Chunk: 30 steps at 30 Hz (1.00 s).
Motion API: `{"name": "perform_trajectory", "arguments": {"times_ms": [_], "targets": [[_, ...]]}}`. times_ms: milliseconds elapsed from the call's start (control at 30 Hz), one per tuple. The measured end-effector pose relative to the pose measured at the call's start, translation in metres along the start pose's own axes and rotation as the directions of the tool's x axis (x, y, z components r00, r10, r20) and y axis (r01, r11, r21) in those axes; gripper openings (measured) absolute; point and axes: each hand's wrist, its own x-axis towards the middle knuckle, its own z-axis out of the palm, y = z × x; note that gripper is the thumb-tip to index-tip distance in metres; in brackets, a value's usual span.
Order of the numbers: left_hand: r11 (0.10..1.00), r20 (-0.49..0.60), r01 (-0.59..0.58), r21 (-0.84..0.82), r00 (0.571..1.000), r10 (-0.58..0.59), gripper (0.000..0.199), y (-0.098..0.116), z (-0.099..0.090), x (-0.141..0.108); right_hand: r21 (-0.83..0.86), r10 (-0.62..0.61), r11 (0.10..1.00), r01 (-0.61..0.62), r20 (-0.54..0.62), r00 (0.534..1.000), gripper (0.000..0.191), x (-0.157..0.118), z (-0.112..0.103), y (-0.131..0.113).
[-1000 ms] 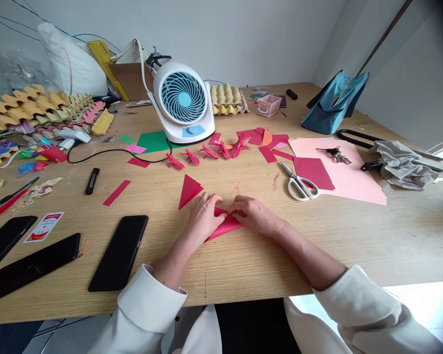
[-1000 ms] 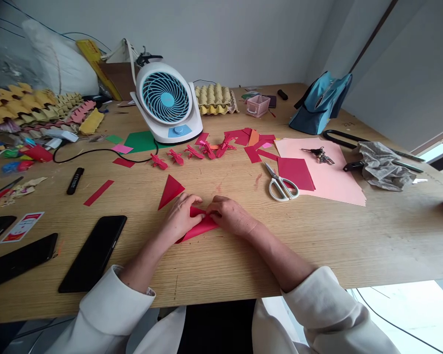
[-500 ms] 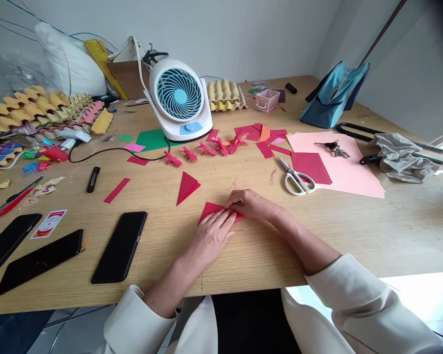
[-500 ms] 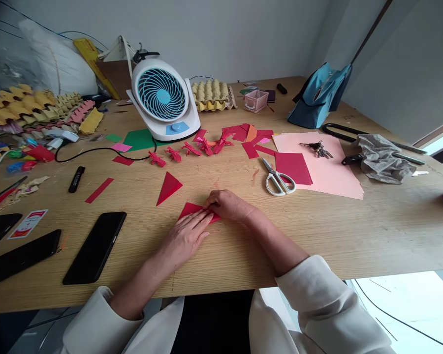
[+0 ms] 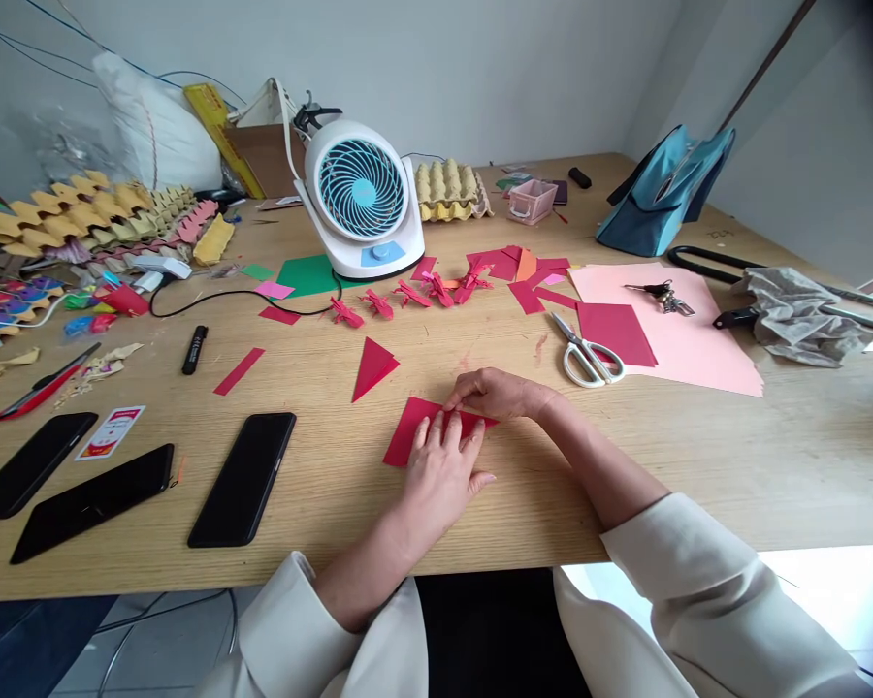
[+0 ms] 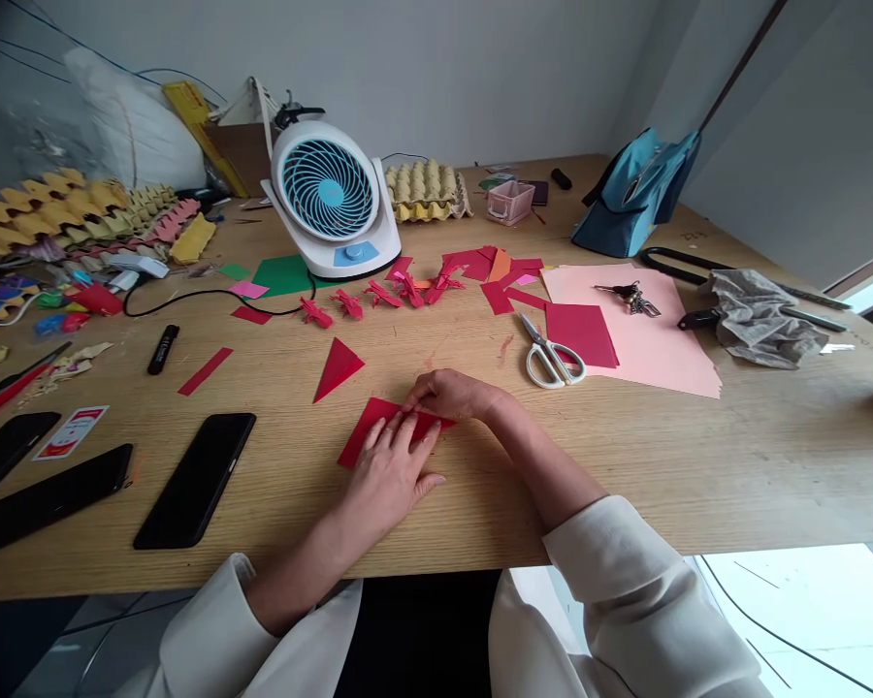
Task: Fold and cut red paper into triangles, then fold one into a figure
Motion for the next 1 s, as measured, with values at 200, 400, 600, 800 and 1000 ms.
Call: {"name": "perform_trajectory", "arguments": {"times_ms": [200,400,600,800,1000], "targets": [[0.997,-0.027,0.069,-0.041,0.997,-0.070,0.071,0.014,0.003,-0.003,0.012,-0.010,1.000,0.011,-0.030,0.999,0.036,0.000,0.002,0.002],[0.993,0.032,0.048,-0.106,0.999,-0.045,0.077,0.017,0.009,-0.003,0.022,0.011,1.000,-0.011,-0.014,1.000,0.036,0.001,0.002,0.001],[0.990,-0.010,0.062,-0.129,0.998,-0.064,0.088,0.021,0.012,-0.002,0.041,0.047,0.998,-0.046,-0.020,0.999,0.041,0.000,0.002,-0.001],[0.986,-0.012,0.099,-0.135,0.995,-0.101,0.089,0.025,0.016,-0.003,0.051,0.044,0.998,-0.043,-0.019,0.999,0.045,-0.001,0.002,-0.003],[0.984,0.038,0.121,-0.130,0.992,-0.117,0.090,0.027,0.014,-0.003,0.054,0.055,0.997,-0.054,-0.013,0.998,0.042,-0.001,0.002,-0.004]]}}
